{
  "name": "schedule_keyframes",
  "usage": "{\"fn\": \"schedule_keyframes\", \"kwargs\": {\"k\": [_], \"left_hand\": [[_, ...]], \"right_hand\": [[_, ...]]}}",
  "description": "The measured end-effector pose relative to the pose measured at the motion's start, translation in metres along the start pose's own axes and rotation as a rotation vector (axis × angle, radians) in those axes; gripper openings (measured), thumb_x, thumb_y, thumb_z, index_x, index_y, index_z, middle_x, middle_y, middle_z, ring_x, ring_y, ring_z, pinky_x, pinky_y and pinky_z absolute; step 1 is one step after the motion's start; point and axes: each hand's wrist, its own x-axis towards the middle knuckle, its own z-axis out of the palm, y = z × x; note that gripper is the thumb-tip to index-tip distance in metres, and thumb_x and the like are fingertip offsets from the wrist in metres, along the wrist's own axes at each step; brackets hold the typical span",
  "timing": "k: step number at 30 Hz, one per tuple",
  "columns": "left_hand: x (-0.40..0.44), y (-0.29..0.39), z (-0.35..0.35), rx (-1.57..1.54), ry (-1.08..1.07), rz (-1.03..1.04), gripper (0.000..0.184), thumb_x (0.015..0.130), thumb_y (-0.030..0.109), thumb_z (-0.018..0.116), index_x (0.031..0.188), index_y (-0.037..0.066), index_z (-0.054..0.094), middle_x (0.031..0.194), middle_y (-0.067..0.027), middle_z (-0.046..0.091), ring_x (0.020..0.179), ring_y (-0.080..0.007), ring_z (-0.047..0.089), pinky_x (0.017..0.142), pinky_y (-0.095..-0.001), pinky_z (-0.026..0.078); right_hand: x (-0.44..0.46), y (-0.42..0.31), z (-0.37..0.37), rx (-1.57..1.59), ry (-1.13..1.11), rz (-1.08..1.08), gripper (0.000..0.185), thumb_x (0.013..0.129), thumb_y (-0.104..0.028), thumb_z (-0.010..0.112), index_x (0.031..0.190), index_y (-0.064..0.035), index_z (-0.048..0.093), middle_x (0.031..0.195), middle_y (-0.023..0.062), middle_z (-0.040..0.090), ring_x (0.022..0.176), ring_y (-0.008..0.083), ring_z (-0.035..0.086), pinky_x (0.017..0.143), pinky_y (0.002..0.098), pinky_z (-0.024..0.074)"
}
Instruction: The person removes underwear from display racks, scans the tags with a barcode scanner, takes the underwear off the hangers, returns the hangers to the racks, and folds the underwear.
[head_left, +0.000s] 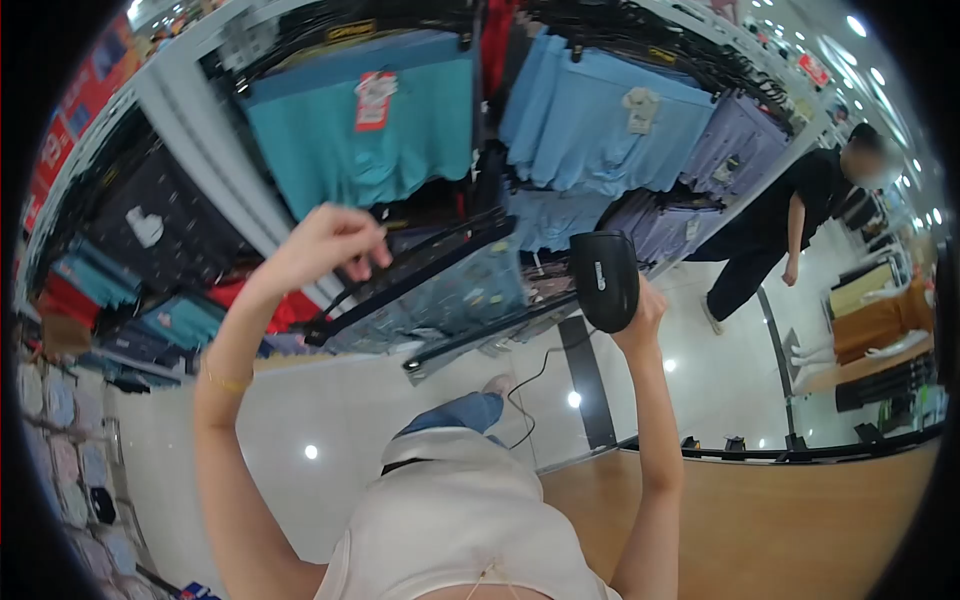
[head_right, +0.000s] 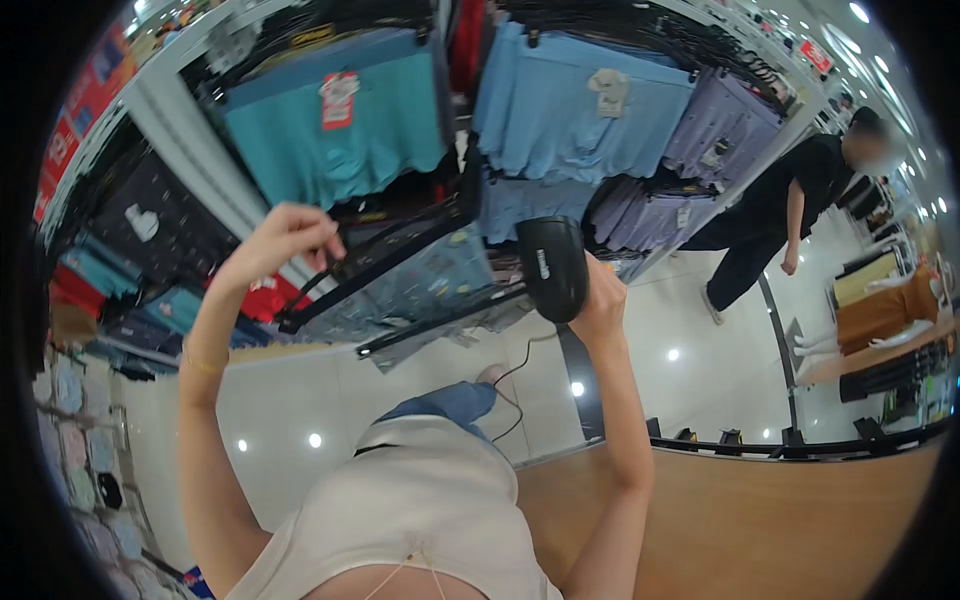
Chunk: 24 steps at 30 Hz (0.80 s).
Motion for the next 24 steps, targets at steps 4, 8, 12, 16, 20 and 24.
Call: {"fn": "schedule_keyframes", "kwargs": {"k": [4,8,12,16,20,24], "left_hand": [[0.022,-0.051,0.017,-0.129,-0.021,-0.075,0.021,0.086,0.016,0.05,0.076,-0.001,0.059,0.074,-0.0053,0.063,0.056,-0.0051,0.051,0.051,-0.0204,0.045],[0.038,-0.089,0.039,-0.2,-0.035,-0.171,0.018,0.086,0.014,0.05,0.078,0.0,0.06,0.076,-0.0028,0.063,0.057,-0.0038,0.047,0.051,-0.019,0.041],[0.054,-0.109,0.053,-0.252,-0.047,-0.236,0.017,0.086,0.013,0.051,0.078,0.001,0.061,0.075,-0.001,0.062,0.055,-0.0036,0.045,0.049,-0.0182,0.039],[0.075,-0.108,0.056,-0.256,-0.056,-0.302,0.017,0.086,0.012,0.052,0.078,0.0,0.061,0.071,-0.0003,0.061,0.051,-0.0031,0.042,0.047,-0.0181,0.036],[0.093,-0.107,0.059,-0.273,-0.069,-0.316,0.016,0.085,0.012,0.053,0.078,0.0,0.061,0.067,0.0003,0.059,0.05,-0.0027,0.04,0.046,-0.0184,0.034],[0.107,-0.097,0.068,-0.281,-0.095,-0.314,0.017,0.085,0.014,0.053,0.078,0.002,0.061,0.068,0.0015,0.059,0.052,-0.0023,0.04,0.046,-0.0182,0.033]], "right_hand": [[-0.017,0.074,0.009,0.025,-0.075,0.429,0.047,0.055,-0.009,0.074,0.098,-0.0041,0.056,0.075,0.0179,0.062,0.069,0.0334,0.061,0.061,0.0348,0.0484],[-0.045,0.166,0.039,0.023,-0.319,0.774,0.06,0.05,-0.009,0.073,0.104,0.0008,0.049,0.08,0.0203,0.062,0.076,0.0379,0.06,0.066,0.0389,0.0476],[-0.07,0.237,0.074,-0.057,-0.369,0.799,0.065,0.049,-0.011,0.074,0.105,0.0022,0.045,0.083,0.0233,0.061,0.079,0.0409,0.059,0.068,0.0426,0.0466],[-0.054,0.28,0.097,-0.127,-0.291,0.853,0.064,0.049,-0.01,0.074,0.103,0.001,0.043,0.083,0.0242,0.061,0.08,0.0411,0.058,0.069,0.0434,0.0467],[-0.013,0.301,0.113,-0.084,-0.277,0.796,0.059,0.051,-0.01,0.074,0.1,0.0014,0.044,0.081,0.0242,0.061,0.08,0.0416,0.058,0.069,0.0441,0.047],[-0.003,0.313,0.134,-0.202,-0.467,0.738,0.05,0.053,-0.01,0.074,0.092,0.0069,0.047,0.081,0.0255,0.06,0.079,0.0419,0.058,0.07,0.044,0.0473]]}}
